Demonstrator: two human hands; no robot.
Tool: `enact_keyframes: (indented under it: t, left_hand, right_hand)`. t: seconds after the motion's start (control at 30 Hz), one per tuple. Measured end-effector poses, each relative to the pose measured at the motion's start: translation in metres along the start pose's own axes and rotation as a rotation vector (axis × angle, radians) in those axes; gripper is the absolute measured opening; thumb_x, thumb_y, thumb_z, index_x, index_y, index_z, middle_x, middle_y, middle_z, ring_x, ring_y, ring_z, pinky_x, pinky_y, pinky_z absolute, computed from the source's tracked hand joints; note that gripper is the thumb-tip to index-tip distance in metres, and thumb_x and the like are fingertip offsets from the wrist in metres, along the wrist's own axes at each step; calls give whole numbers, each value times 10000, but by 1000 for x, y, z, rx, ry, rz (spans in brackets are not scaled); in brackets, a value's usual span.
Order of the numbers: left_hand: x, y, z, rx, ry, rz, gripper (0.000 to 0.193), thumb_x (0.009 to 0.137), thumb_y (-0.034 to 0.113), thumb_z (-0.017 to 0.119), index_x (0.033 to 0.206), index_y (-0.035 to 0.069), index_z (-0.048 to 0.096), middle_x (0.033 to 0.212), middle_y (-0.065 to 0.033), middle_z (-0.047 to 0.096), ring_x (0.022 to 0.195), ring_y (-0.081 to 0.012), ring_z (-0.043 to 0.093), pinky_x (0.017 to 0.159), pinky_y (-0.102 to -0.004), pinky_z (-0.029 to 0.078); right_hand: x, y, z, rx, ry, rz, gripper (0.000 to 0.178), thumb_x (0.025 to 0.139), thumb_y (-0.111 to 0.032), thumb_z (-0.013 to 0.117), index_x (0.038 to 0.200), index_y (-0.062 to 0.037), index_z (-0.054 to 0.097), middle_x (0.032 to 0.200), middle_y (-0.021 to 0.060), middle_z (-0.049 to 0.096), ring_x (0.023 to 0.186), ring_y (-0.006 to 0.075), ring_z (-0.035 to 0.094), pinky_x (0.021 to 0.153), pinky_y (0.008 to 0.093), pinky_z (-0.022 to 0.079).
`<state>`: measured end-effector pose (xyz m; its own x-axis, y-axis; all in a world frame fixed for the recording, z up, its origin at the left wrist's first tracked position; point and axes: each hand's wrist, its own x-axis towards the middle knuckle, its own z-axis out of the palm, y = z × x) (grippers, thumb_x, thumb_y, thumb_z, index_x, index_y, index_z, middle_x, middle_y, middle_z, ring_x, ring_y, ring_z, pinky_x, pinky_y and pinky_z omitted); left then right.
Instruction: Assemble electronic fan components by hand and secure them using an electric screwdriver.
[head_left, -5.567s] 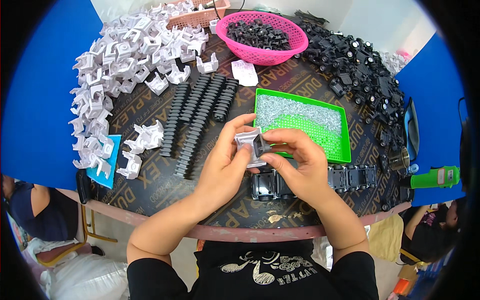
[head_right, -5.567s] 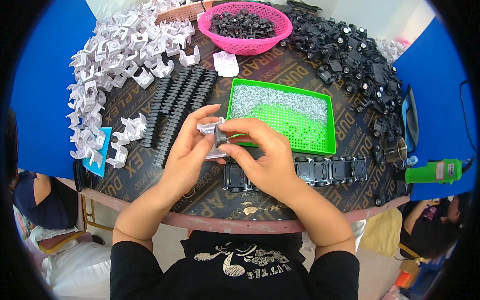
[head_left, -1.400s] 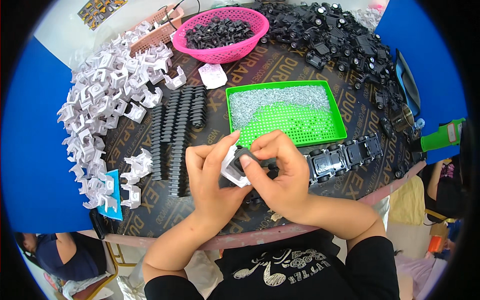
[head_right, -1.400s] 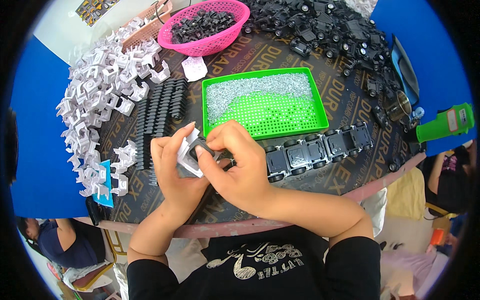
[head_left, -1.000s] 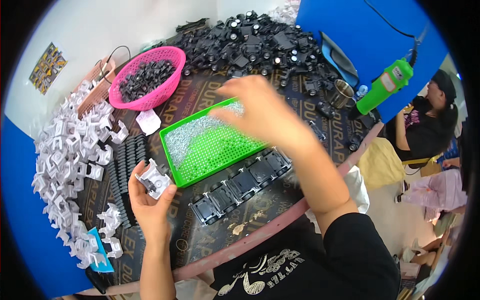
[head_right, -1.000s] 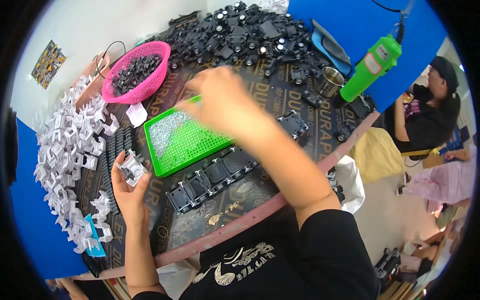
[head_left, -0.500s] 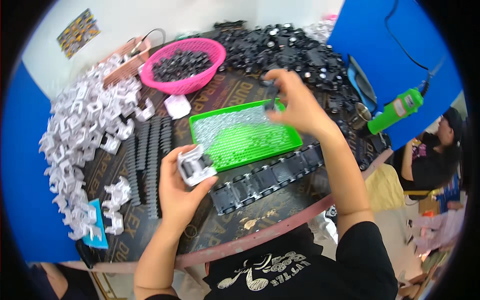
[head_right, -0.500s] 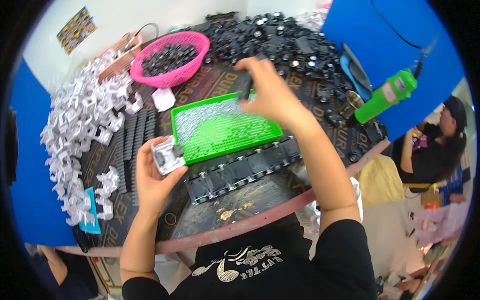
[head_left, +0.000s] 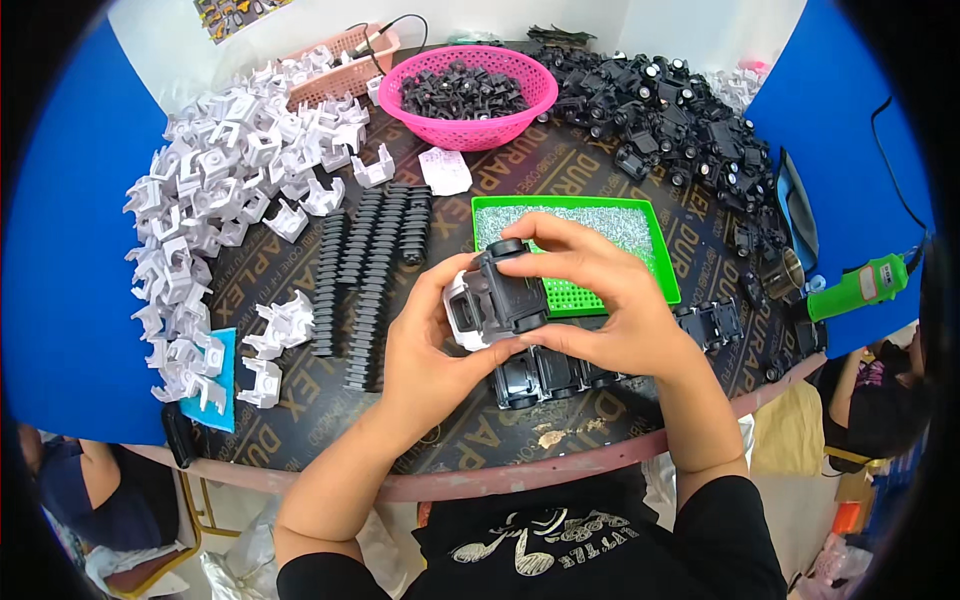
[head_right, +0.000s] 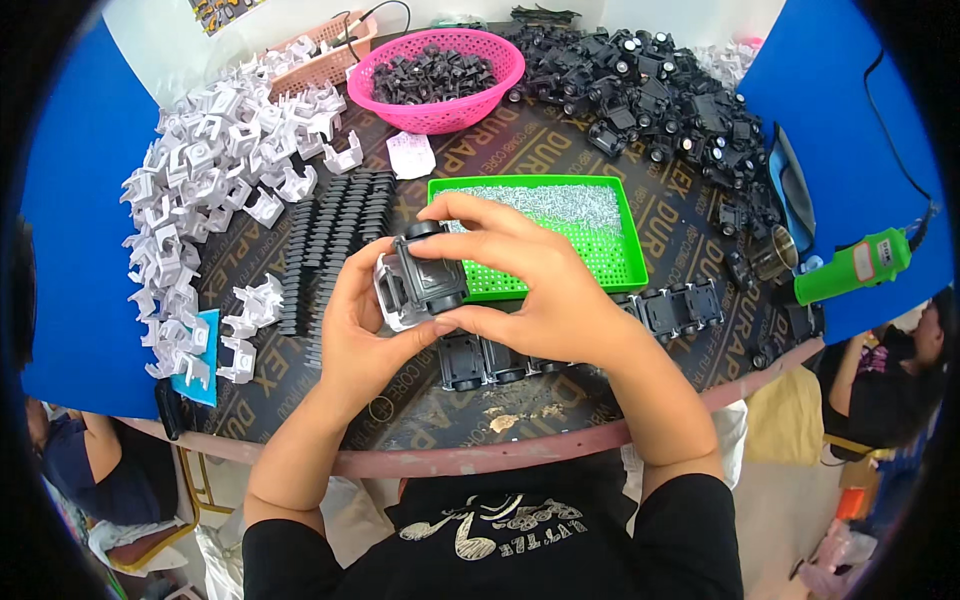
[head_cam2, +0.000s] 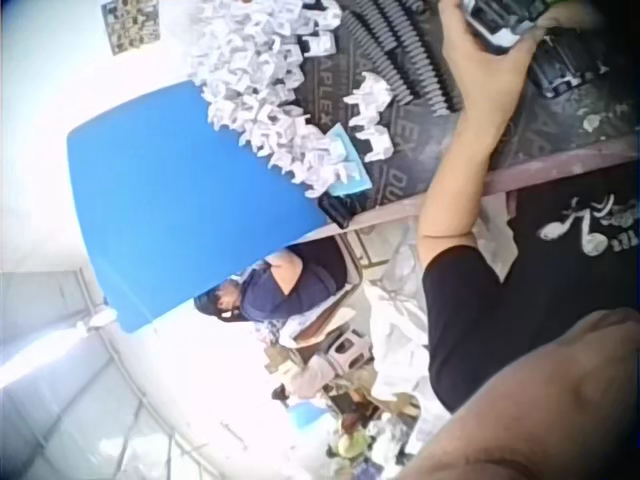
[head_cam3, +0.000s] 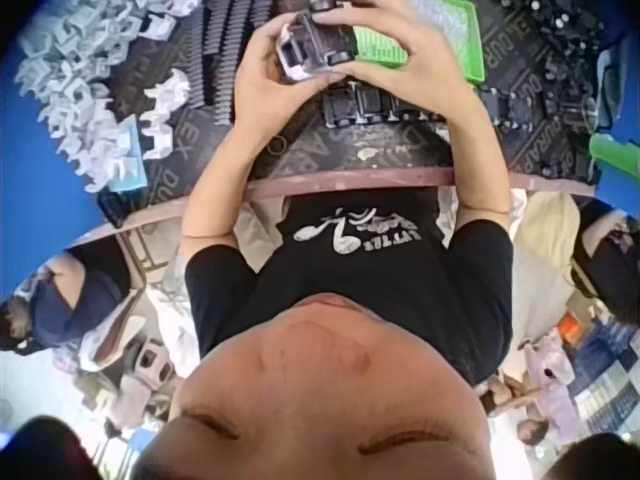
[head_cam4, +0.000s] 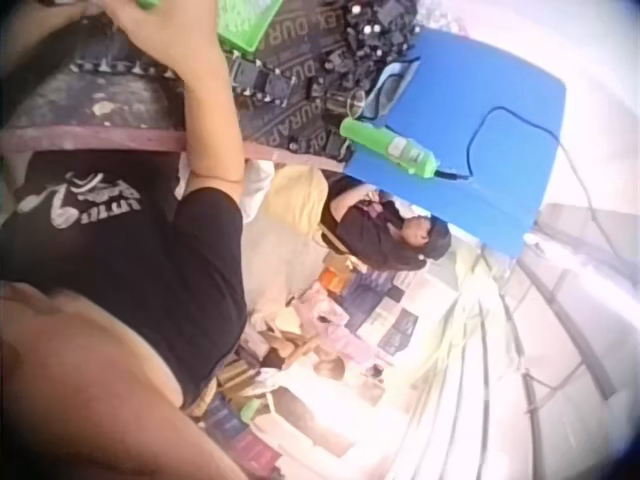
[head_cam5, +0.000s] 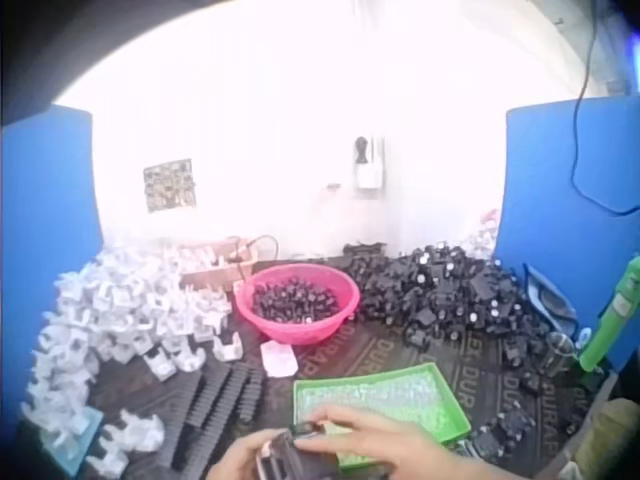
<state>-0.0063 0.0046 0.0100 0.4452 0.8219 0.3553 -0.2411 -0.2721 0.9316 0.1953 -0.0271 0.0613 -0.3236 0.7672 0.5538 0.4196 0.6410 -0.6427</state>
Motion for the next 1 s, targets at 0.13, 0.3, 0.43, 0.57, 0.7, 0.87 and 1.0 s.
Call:
enact_keyframes:
  t: [0.13, 0.3, 0.43, 0.57, 0.7, 0.87, 1.0]
  left_hand:
    - [3, 3, 3, 73, -4, 25, 744, 694, -80, 777, 1353, 11, 444, 1275, -108, 548, 1159, -203, 574, 981, -340, 499]
    - [0, 6, 3, 92, 1, -23, 769, 665, -91, 791, 1351, 11, 457, 1289, -112, 551, 1179, -208, 570, 981, -350, 504]
    - [-4, 9, 4, 86, -6, 22, 809, 664, -62, 822, 1373, 1, 439, 1315, -146, 542, 1184, -224, 573, 983, -354, 506]
    - [-5, 15, 5, 95, 15, 12, 836, 660, -46, 839, 1386, -12, 425, 1329, -177, 536, 1180, -235, 579, 966, -354, 519]
    - [-3, 16, 6, 113, 22, 7, 842, 658, -47, 842, 1386, -15, 422, 1316, -173, 549, 1174, -232, 583, 952, -350, 529]
    - [-4, 18, 5, 45, 45, -20, 838, 669, -50, 836, 1392, -19, 413, 1327, -155, 532, 1161, -209, 583, 965, -347, 519]
    - [-5, 15, 4, -34, 74, -23, 872, 643, -52, 841, 1400, 0, 411, 1345, -142, 507, 1202, -221, 549, 984, -349, 502]
  right_hand:
    - [-8, 0, 6, 134, -18, 58, 551, 638, -33, 815, 1170, -28, 670, 1331, 190, 544, 1254, 332, 521, 1036, 416, 419]
    - [-13, 6, 12, 263, -12, 83, 566, 638, -19, 815, 1182, -7, 663, 1350, 204, 526, 1283, 338, 494, 1067, 430, 384]
    - [-12, 9, 19, 645, 6, 81, 523, 713, 31, 772, 1215, -3, 632, 1396, 158, 466, 1300, 289, 449, 1086, 406, 355]
    - [-12, 15, 27, 930, 21, 92, 503, 739, 14, 772, 1220, 19, 623, 1391, 163, 436, 1300, 284, 417, 1109, 412, 312]
    - [-13, 18, 32, 993, 24, 153, 495, 767, -33, 766, 1237, 14, 619, 1436, 164, 418, 1352, 300, 379, 1113, 427, 315]
    - [-9, 9, 14, 365, -164, 72, 522, 792, -129, 763, 1294, -107, 618, 1537, 175, 321, 1445, 349, 250, 1140, 460, 273]
    - [-13, -15, 18, 34, -41, 92, 614, 709, -195, 836, 1269, -61, 623, 1427, 230, 457, 1357, 350, 404, 1090, 436, 336]
